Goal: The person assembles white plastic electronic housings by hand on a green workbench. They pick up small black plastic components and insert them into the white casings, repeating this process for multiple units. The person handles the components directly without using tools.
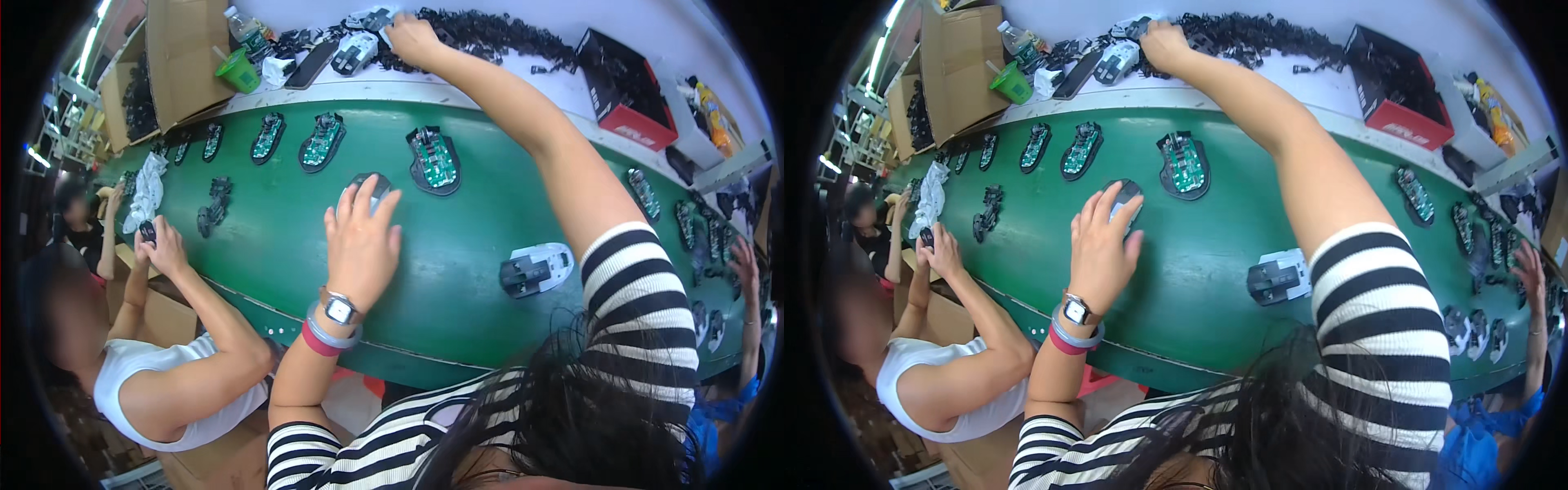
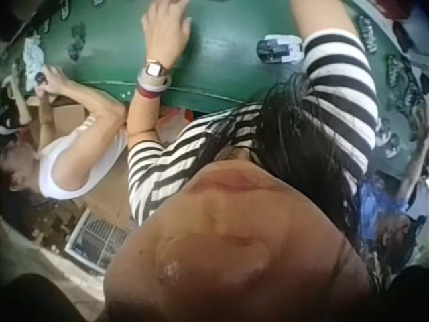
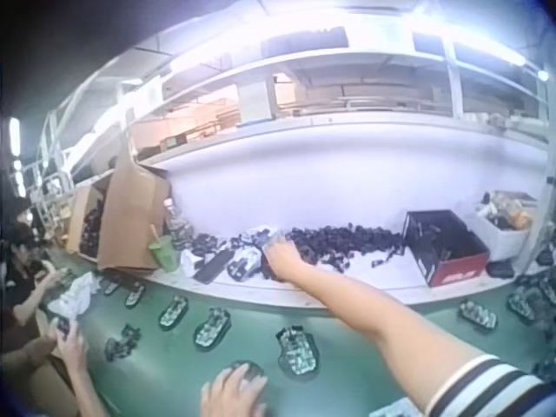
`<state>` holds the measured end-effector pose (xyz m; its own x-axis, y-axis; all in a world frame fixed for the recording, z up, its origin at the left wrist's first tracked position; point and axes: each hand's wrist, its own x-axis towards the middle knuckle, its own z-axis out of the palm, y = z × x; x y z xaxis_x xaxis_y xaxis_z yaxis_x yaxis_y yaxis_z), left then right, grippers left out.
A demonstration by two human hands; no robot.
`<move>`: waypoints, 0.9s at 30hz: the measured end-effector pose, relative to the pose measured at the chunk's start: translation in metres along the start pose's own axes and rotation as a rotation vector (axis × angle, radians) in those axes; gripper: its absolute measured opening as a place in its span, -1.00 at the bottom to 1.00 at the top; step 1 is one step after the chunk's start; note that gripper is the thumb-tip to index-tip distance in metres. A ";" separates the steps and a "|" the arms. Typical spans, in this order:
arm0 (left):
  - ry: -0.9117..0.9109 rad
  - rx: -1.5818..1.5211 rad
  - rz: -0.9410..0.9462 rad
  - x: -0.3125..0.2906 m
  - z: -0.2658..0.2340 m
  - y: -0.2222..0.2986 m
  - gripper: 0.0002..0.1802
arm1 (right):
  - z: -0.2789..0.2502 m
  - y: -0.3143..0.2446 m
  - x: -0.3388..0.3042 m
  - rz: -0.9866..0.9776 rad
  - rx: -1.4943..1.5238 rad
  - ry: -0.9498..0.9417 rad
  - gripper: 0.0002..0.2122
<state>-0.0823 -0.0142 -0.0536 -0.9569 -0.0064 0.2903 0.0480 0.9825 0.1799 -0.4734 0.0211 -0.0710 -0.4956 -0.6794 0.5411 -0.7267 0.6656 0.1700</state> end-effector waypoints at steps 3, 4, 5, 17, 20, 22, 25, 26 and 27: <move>-0.070 0.188 -0.093 -0.021 0.010 -0.051 -0.46 | 0.025 -0.016 0.015 0.086 -0.009 -0.131 -0.81; -0.051 0.294 -0.144 -0.026 0.005 -0.062 -0.46 | 0.025 -0.019 0.018 0.101 0.001 -0.172 -0.82; -0.034 0.374 -0.177 -0.026 0.008 -0.062 -0.46 | 0.030 -0.006 0.014 0.102 -0.015 -0.108 -0.82; -0.202 -1.821 -0.246 0.053 0.010 0.020 -0.52 | -0.221 -0.100 -0.237 -0.119 1.059 -0.117 -0.75; -0.279 -1.863 -0.267 0.056 0.018 0.029 -0.58 | -0.265 -0.092 -0.285 0.259 1.141 -0.269 -0.71; -0.365 -1.863 -0.395 0.052 0.021 0.024 -0.60 | -0.286 -0.097 -0.318 0.482 1.084 -0.400 -0.78; -0.462 -1.834 -0.450 0.043 0.019 0.023 -0.62 | -0.257 -0.107 -0.371 0.191 0.885 -0.221 -0.87; -0.467 -1.827 -0.434 0.036 0.013 0.025 -0.59 | -0.255 -0.101 -0.379 0.217 0.838 -0.181 -0.88; -0.478 -1.857 -0.362 0.032 0.004 0.028 -0.54 | -0.254 -0.092 -0.386 0.246 0.787 -0.142 -0.88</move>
<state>-0.1126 0.0140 -0.0427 -0.9603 0.2271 -0.1622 -0.2498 -0.4402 0.8624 -0.0944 0.3004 -0.0861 -0.7002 -0.6106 0.3700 -0.6841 0.4256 -0.5923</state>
